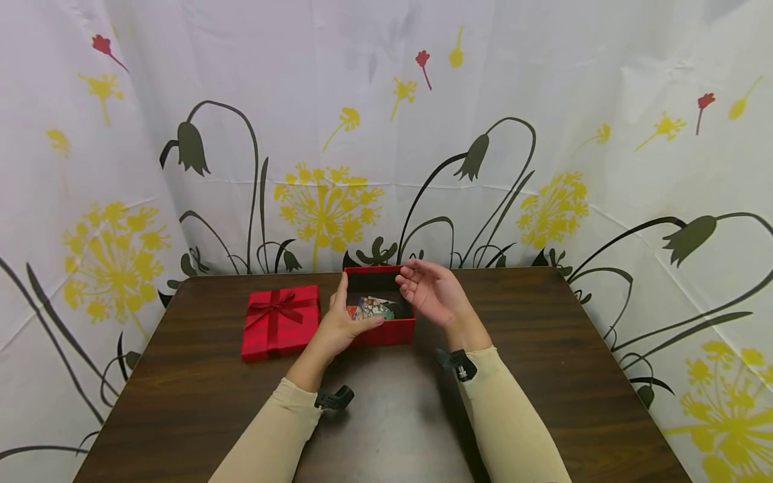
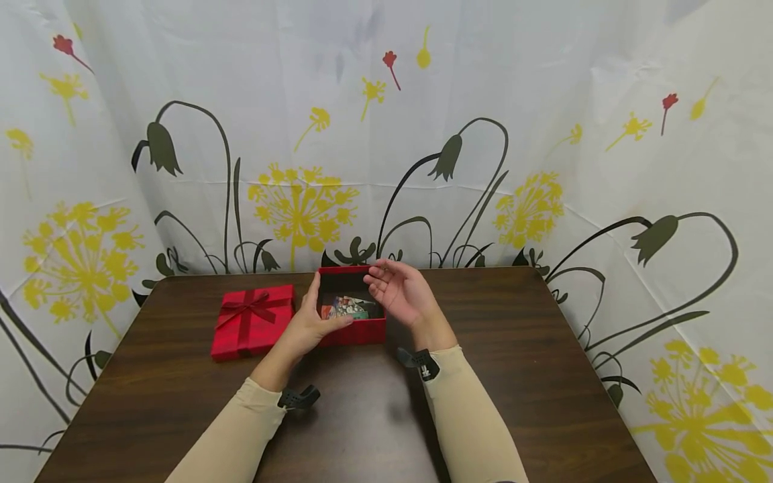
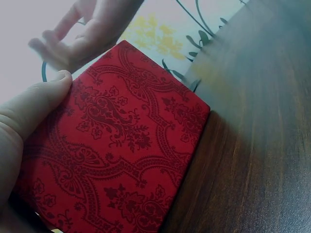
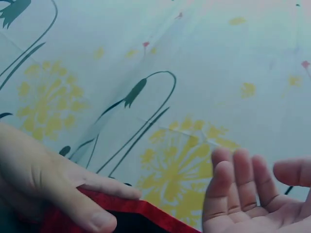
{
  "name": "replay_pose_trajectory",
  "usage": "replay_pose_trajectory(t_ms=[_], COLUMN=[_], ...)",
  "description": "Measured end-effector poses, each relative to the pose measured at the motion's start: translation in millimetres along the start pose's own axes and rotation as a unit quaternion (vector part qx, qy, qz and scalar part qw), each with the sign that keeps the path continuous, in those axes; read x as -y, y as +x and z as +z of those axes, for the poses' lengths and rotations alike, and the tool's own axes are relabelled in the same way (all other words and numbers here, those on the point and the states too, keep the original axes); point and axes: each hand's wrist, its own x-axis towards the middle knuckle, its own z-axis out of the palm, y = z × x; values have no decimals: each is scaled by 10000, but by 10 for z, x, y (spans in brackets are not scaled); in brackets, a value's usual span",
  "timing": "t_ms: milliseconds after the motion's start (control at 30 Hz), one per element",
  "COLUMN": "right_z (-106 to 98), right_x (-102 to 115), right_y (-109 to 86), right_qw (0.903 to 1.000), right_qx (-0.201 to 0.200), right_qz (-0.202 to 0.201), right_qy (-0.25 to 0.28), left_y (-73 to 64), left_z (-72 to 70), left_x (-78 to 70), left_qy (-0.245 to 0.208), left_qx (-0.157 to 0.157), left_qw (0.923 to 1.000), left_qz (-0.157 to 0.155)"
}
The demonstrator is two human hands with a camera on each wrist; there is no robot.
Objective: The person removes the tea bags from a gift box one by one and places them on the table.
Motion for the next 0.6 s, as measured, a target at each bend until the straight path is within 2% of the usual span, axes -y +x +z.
replay_pose_trajectory(t_ms=[200,367,467,600], right_z=[175,312,392,494], right_x=[37,106,148,168], right_y=[218,352,417,491], right_qw=[9959,9809,9617,9204], right_qx=[-111,-386,-521,-573], right_qz=[557,1093,1422,1844], right_qy=[-708,-1564,-2286,-3399], left_y=[-2,1,0,-16], left_z=[-3,-9,-10,-11], left_x=[-8,-18,-18,-6], left_qy=[-61,-102,-127,-130], left_qx=[21,84,94,100], left_qw=[10000,9999,9999,9999], left_qz=[43,61,62,-15])
